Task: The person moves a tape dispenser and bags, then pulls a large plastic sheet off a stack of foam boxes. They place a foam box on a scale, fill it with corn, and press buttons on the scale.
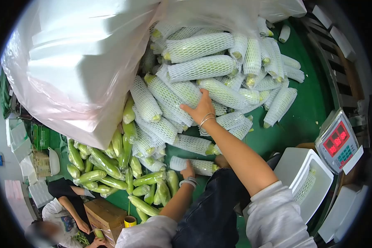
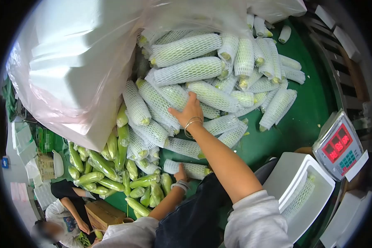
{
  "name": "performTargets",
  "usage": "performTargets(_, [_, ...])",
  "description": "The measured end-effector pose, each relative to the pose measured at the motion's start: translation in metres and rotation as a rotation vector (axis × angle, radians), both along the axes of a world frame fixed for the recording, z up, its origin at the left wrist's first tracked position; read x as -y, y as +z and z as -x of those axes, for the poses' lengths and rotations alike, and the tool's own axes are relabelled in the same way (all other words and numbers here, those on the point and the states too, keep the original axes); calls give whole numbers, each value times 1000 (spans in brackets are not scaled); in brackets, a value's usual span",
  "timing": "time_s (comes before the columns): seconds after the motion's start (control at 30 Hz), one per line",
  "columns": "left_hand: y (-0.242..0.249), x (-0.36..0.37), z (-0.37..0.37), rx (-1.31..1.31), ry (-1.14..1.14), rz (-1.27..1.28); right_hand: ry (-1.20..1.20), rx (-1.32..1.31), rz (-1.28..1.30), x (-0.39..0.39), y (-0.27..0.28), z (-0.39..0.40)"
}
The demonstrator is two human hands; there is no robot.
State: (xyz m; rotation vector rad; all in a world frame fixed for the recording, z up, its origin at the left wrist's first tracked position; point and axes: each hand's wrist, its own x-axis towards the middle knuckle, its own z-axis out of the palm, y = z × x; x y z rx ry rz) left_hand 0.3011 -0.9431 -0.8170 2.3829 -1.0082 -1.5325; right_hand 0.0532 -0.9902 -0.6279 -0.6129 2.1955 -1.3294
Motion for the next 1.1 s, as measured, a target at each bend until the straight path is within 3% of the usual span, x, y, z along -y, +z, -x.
performTargets(0.03, [55, 1, 24, -38, -1, -162, 2, 12, -53, -3, 3, 1])
performTargets(0.1, [35, 5, 17, -235, -162, -145, 44, 38, -29, -10, 3, 3])
performTargets(0.17, [65, 13, 28, -154, -421, -146, 75, 52, -7, -19, 15, 14])
performTargets(0.2, [62, 21, 23, -165, -418, -152, 154, 342, -26, -25, 31, 22])
performTargets(0.23, [57, 32, 16, -57, -756, -166, 228, 632, -44, -30, 40, 29])
performTargets(0.27, [53, 40, 10, 57, -1092, -176, 225, 751, -64, -35, 31, 34])
performTargets(0.3, [68, 43, 9, 46, -1089, -179, 224, 745, -74, -42, 28, 34])
performTargets(0.37, [126, 45, 20, -93, -1115, 293, 193, 974, 155, -57, 26, 21])
performTargets(0.43, [150, 51, 43, -464, -714, 626, 226, 1025, 222, -63, 28, 9])
performTargets(0.5, [191, 69, 86, -481, -626, 780, 94, 909, 207, -68, 32, -3])
performTargets(0.57, [161, 111, 131, -365, -618, 803, 13, 817, 218, -72, 42, -11])
performTargets(0.63, [176, 126, 170, -191, -426, 547, -36, 577, 86, -83, 53, -15])
performTargets(0.67, [182, 130, 177, -205, -429, 551, -31, 489, 98, -94, 49, -14])
performTargets(0.77, [175, 142, 177, -112, -451, 561, -98, 398, -60, -147, 78, -32])
performTargets(0.83, [160, 150, 172, -36, -541, 574, -206, 556, -30, -198, 89, -54])
performTargets(0.87, [148, 157, 166, -103, -570, 583, -274, 563, 18, -227, 96, -72])
performTargets(0.9, [114, 184, 164, -345, -555, 356, -343, 557, 68, -259, 105, -90])
performTargets(0.97, [153, 164, 153, -570, -536, 51, -471, 648, 191, -318, 132, -132])
performTargets(1.03, [226, 118, 141, -398, -473, 35, -699, 549, 319, -370, 147, -173])
performTargets(1.07, [249, 101, 141, -410, -505, 30, -790, 292, 236, -395, 139, -190])
performTargets(1.1, [270, 86, 138, -564, -611, 76, -811, 283, 250, -414, 140, -197])
